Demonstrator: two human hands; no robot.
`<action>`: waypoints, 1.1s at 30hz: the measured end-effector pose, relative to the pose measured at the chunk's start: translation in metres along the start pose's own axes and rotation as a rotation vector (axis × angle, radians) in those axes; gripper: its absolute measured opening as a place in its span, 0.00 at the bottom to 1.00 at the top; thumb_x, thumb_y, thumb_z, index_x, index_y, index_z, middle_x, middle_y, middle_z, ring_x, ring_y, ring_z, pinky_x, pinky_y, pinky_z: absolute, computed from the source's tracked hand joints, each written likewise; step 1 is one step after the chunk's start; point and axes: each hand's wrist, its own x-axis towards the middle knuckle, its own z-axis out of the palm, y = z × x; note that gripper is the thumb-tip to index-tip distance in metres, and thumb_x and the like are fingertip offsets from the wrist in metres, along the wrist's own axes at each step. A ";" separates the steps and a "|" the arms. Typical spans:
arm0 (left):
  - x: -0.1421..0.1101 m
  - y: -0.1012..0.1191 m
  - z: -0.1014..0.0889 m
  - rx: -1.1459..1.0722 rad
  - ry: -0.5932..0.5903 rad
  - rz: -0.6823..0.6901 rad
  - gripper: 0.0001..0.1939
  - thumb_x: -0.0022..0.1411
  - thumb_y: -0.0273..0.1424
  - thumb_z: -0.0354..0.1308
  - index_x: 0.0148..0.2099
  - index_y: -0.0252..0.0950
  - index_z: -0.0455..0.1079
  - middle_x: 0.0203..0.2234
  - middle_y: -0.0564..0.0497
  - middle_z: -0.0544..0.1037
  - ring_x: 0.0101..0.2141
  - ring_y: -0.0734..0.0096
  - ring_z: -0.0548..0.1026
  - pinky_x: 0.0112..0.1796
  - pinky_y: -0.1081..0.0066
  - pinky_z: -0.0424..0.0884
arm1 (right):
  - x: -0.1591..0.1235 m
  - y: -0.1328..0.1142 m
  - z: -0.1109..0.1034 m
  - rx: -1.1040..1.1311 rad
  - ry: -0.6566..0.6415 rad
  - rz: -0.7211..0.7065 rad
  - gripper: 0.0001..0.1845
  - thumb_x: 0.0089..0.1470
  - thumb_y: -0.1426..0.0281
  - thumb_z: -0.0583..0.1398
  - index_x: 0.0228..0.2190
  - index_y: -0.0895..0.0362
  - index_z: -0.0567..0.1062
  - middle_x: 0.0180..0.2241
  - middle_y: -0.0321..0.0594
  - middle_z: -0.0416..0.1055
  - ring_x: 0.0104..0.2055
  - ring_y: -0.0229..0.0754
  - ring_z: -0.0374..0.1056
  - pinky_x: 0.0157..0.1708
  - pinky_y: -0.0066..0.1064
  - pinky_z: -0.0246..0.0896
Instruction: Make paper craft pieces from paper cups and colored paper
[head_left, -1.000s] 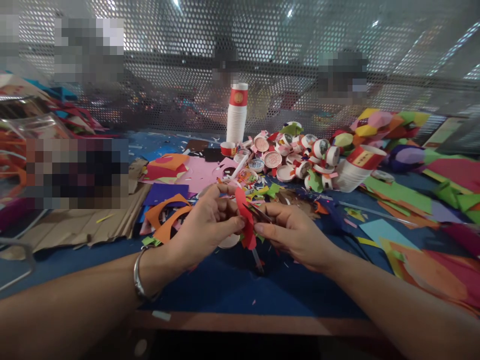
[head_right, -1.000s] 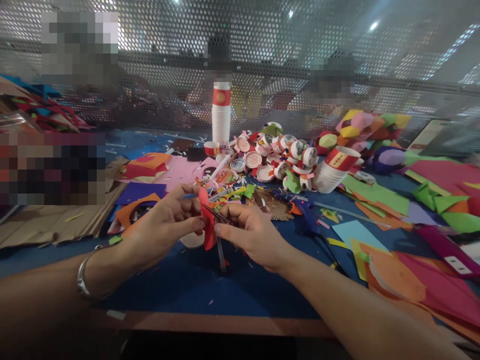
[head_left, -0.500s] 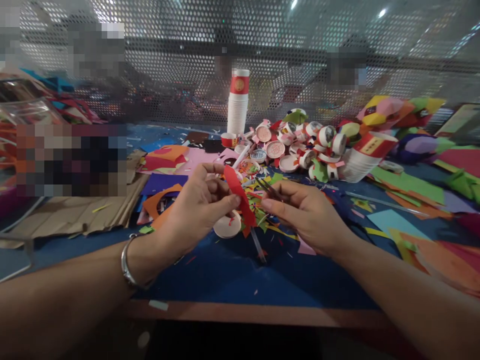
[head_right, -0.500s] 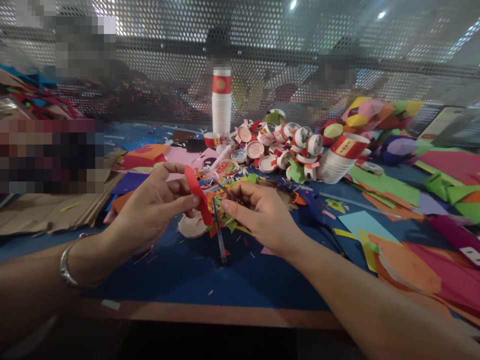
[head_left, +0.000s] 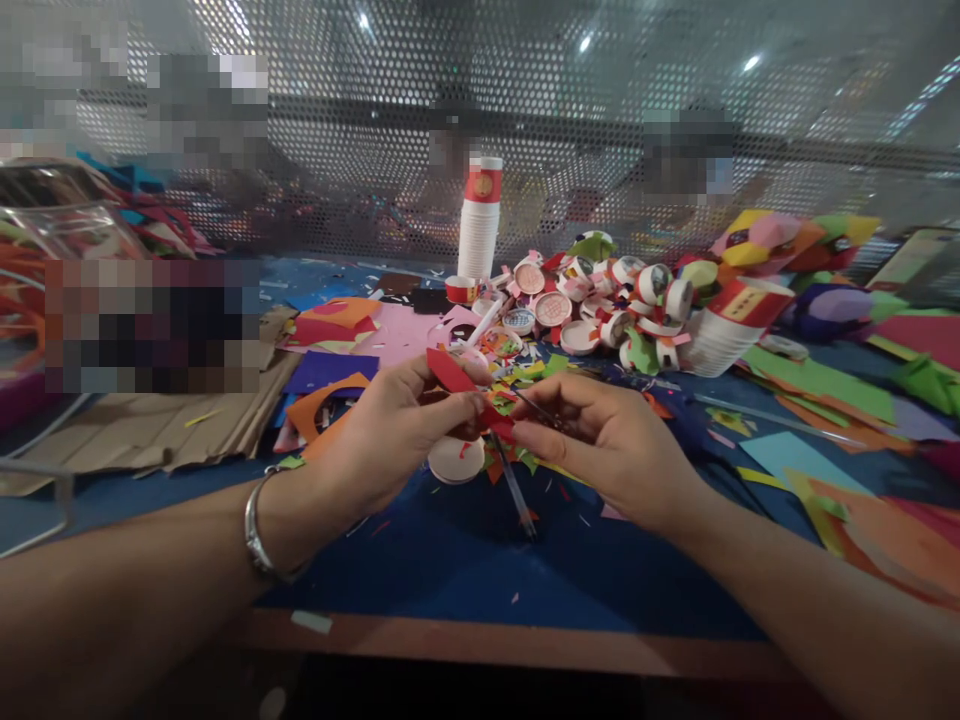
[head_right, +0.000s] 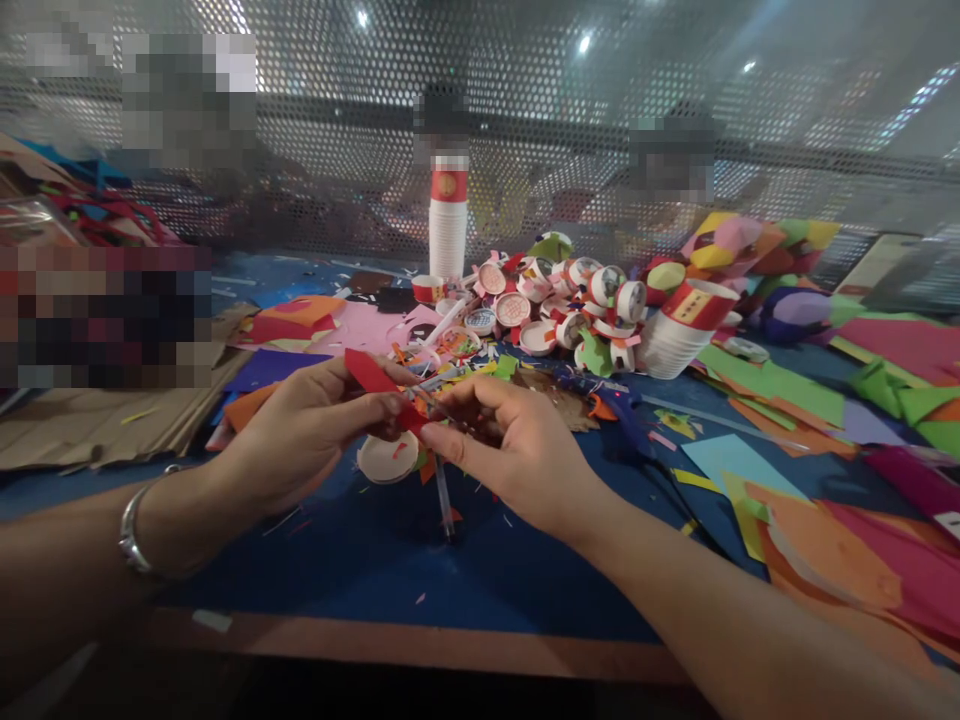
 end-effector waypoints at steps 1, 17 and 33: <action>0.000 0.000 0.001 -0.012 0.008 -0.017 0.06 0.53 0.26 0.68 0.35 0.33 0.75 0.25 0.51 0.80 0.25 0.75 0.77 0.28 0.75 0.72 | -0.001 0.000 0.001 -0.026 -0.008 -0.018 0.12 0.56 0.62 0.69 0.38 0.56 0.77 0.36 0.38 0.76 0.33 0.37 0.71 0.31 0.28 0.67; -0.001 0.010 -0.005 -0.295 -0.002 -0.295 0.07 0.56 0.17 0.64 0.28 0.31 0.76 0.27 0.52 0.79 0.29 0.78 0.80 0.35 0.81 0.78 | -0.006 -0.002 0.003 -0.188 0.099 -0.193 0.04 0.58 0.70 0.67 0.37 0.56 0.78 0.32 0.33 0.76 0.29 0.32 0.70 0.27 0.21 0.66; -0.003 0.003 -0.006 -0.086 -0.103 -0.012 0.03 0.57 0.25 0.69 0.33 0.32 0.77 0.28 0.52 0.81 0.30 0.78 0.78 0.34 0.79 0.74 | 0.003 -0.001 0.000 0.055 0.098 0.013 0.08 0.57 0.65 0.68 0.31 0.57 0.77 0.27 0.32 0.68 0.25 0.31 0.59 0.21 0.24 0.52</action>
